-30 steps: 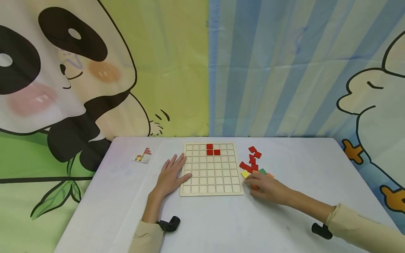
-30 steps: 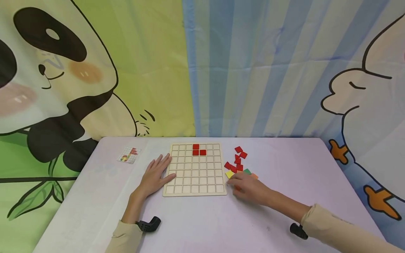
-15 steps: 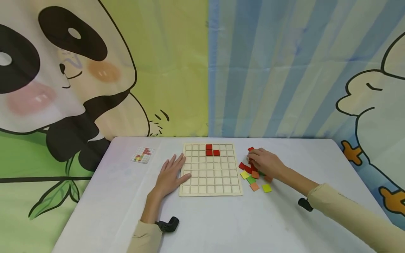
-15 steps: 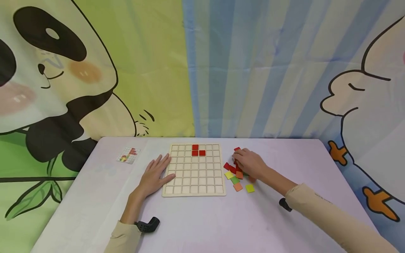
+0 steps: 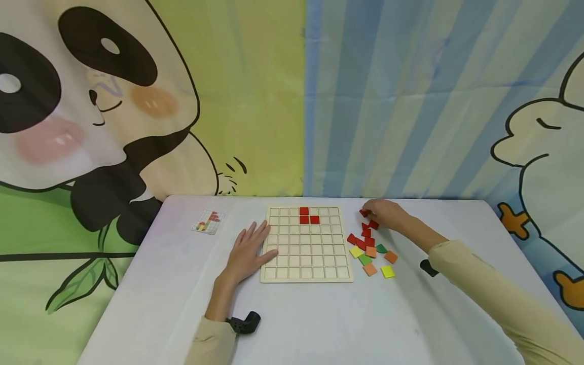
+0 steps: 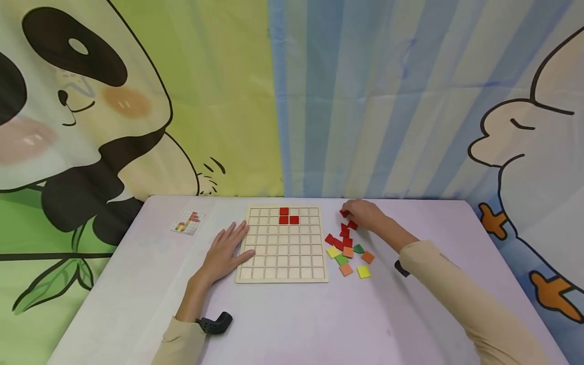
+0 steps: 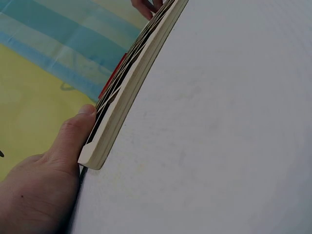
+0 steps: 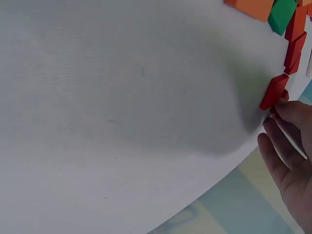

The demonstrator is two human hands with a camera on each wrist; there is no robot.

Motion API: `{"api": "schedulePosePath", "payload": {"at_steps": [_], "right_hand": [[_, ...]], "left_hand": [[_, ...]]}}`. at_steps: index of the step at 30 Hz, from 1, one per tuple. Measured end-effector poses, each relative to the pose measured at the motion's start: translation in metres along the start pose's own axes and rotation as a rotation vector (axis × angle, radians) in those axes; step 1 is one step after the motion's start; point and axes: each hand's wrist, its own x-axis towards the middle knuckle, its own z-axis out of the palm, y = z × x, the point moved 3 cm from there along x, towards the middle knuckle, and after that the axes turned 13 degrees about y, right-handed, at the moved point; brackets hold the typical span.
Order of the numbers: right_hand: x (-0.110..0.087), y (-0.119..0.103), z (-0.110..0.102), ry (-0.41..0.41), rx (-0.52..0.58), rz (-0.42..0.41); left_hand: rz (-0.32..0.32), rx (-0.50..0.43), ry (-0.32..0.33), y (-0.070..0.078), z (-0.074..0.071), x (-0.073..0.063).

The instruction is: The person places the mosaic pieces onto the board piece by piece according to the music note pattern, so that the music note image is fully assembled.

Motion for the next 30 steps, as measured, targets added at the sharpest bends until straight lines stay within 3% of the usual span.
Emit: {"api": "schedulePosePath", "payload": {"at_steps": [7,11,14,18,22,25,30], "right_hand": [[0.009,0.003,0.002,0.015,0.028,0.037],[0.012,-0.013,-0.003,0.083,0.072,0.039],[0.015,-0.043,-0.007,0.154,0.142,-0.035],[0.016,-0.094,-0.004,0.190,0.198,-0.238],[0.019,-0.133,0.003,0.196,0.144,-0.414],[0.026,-0.148,0.009,0.202,0.080,-0.443],[0.039,-0.155,0.020,0.182,0.008,-0.423]], "left_hand": [[0.002,-0.010,0.000,0.003,-0.001,0.001],[0.003,-0.021,0.012,0.004,-0.003,0.001],[-0.001,-0.013,0.012,0.004,-0.004,0.000],[0.002,-0.002,0.012,0.003,-0.004,0.000],[0.006,0.004,0.006,0.002,-0.003,0.001],[0.017,-0.005,0.026,0.002,-0.004,0.002],[0.027,-0.009,0.047,0.002,-0.002,0.001]]}}
